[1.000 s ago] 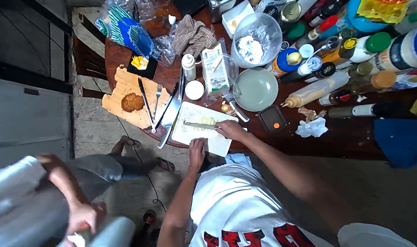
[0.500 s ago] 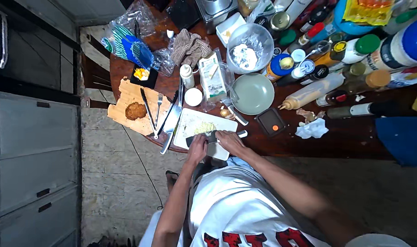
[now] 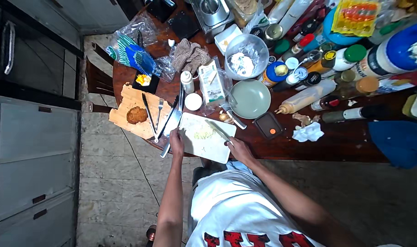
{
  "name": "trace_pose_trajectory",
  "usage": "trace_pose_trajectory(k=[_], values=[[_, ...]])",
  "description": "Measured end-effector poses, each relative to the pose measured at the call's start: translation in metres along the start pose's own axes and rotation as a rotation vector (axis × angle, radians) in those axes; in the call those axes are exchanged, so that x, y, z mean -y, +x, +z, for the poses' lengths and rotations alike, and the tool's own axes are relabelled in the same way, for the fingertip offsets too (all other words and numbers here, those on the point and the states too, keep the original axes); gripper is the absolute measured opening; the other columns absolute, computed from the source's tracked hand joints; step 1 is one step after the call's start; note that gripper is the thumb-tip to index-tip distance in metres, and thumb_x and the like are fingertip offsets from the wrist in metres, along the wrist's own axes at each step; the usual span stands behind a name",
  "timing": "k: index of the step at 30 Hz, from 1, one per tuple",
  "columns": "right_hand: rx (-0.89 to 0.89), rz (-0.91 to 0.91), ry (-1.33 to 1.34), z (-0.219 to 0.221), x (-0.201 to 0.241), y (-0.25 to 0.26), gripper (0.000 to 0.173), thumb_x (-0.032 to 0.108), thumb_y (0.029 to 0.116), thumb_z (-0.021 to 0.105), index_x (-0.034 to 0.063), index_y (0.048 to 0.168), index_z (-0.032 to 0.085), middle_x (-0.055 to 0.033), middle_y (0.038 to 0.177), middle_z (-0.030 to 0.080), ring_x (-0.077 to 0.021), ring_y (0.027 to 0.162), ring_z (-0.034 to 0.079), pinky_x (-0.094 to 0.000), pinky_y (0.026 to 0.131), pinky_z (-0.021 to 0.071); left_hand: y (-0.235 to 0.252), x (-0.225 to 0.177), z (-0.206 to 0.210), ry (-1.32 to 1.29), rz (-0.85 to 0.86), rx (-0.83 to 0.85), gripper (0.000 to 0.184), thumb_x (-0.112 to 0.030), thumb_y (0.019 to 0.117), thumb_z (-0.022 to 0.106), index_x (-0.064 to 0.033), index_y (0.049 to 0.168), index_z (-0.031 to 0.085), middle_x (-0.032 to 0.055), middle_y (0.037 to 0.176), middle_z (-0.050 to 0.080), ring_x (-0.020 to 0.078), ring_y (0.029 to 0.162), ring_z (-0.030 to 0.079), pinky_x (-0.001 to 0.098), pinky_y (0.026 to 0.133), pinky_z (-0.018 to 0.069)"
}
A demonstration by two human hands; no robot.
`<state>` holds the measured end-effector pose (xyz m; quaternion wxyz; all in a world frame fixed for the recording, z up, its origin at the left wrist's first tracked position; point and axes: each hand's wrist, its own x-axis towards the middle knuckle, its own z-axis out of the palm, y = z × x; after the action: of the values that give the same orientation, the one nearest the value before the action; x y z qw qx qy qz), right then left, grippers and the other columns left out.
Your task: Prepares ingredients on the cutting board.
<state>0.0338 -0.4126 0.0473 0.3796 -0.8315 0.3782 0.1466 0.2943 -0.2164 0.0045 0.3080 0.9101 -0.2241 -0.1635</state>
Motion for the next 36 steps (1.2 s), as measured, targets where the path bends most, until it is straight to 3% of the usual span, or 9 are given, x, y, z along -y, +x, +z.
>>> trace_pose_trajectory(k=[6,9,14,17,23,26,31,33,36], values=[[-0.072,0.083,0.118,0.018,-0.006,-0.008,0.041,0.030,0.1097,0.042,0.0060,0.137,0.061,-0.0188,0.123,0.069,-0.0311,0.116,0.067,-0.0492,0.103,0.0526,0.011,0.012,0.011,0.174,0.109,0.128,0.031,-0.010,0.1006,0.059,-0.0058,0.131,0.064,0.0184,0.131,0.062,0.0357,0.123,0.060,0.0510,0.105,0.0506],[-0.068,0.101,0.135,0.026,-0.007,-0.010,0.043,0.032,0.1094,0.043,0.0072,0.139,0.060,-0.0191,0.125,0.069,-0.0321,0.118,0.066,-0.0512,0.104,0.0517,0.017,0.012,0.018,0.180,0.171,0.166,0.029,-0.012,0.0973,0.066,-0.0073,0.126,0.067,0.0183,0.129,0.063,0.0370,0.121,0.059,0.0512,0.103,0.0511],[-0.074,0.095,0.130,0.036,-0.005,-0.012,0.043,0.032,0.1091,0.043,0.0063,0.139,0.059,-0.0189,0.126,0.068,-0.0314,0.119,0.066,-0.0502,0.105,0.0510,0.023,0.017,0.025,0.388,0.400,0.194,0.020,-0.010,0.1001,0.059,-0.0071,0.116,0.071,0.0168,0.124,0.063,0.0361,0.115,0.060,0.0518,0.096,0.0509],[-0.089,0.091,0.136,0.039,-0.004,-0.014,0.043,0.032,0.1088,0.044,0.0070,0.140,0.059,-0.0180,0.128,0.068,-0.0303,0.120,0.066,-0.0491,0.106,0.0508,0.031,0.026,0.018,0.515,0.467,0.171,0.023,-0.005,0.0987,0.059,-0.0068,0.119,0.070,0.0168,0.123,0.063,0.0366,0.115,0.060,0.0527,0.095,0.0500],[-0.123,0.137,0.156,0.043,-0.001,-0.017,0.044,0.031,0.1091,0.044,0.0058,0.143,0.057,-0.0196,0.127,0.068,-0.0321,0.121,0.065,-0.0496,0.107,0.0503,0.036,0.045,-0.012,0.424,0.176,-0.077,0.020,-0.015,0.1020,0.058,-0.0070,0.115,0.070,0.0177,0.124,0.063,0.0387,0.115,0.060,0.0560,0.097,0.0500],[-0.133,0.177,0.180,0.046,0.004,-0.018,0.045,0.030,0.1096,0.043,0.0037,0.146,0.053,-0.0219,0.129,0.067,-0.0337,0.123,0.064,-0.0497,0.108,0.0491,0.022,0.044,-0.013,0.340,0.100,-0.079,0.027,-0.022,0.1055,0.054,-0.0077,0.123,0.068,0.0178,0.128,0.063,0.0383,0.118,0.060,0.0562,0.100,0.0497],[-0.198,0.186,0.194,0.063,0.013,-0.018,0.045,0.025,0.1096,0.042,0.0007,0.146,0.052,-0.0227,0.130,0.066,-0.0344,0.122,0.064,-0.0482,0.107,0.0500,0.003,0.049,0.009,0.452,0.490,0.255,0.031,-0.002,0.1003,0.053,-0.0088,0.127,0.068,0.0099,0.143,0.059,0.0343,0.127,0.057,0.0511,0.103,0.0488],[-0.204,0.176,0.190,0.072,0.017,-0.019,0.047,0.024,0.1098,0.041,0.0001,0.150,0.049,-0.0233,0.140,0.061,-0.0338,0.131,0.060,-0.0466,0.113,0.0463,0.004,0.063,0.014,0.513,0.567,0.278,0.038,0.001,0.0996,0.052,-0.0126,0.132,0.066,0.0056,0.146,0.058,0.0319,0.128,0.056,0.0501,0.102,0.0477],[-0.203,0.173,0.171,0.083,0.021,-0.018,0.049,0.023,0.1096,0.041,0.0014,0.154,0.044,-0.0225,0.148,0.054,-0.0319,0.137,0.055,-0.0441,0.117,0.0434,0.007,0.071,0.005,0.611,0.571,0.234,0.035,0.004,0.0958,0.056,-0.0097,0.126,0.068,0.0074,0.137,0.062,0.0322,0.125,0.058,0.0516,0.100,0.0479]])
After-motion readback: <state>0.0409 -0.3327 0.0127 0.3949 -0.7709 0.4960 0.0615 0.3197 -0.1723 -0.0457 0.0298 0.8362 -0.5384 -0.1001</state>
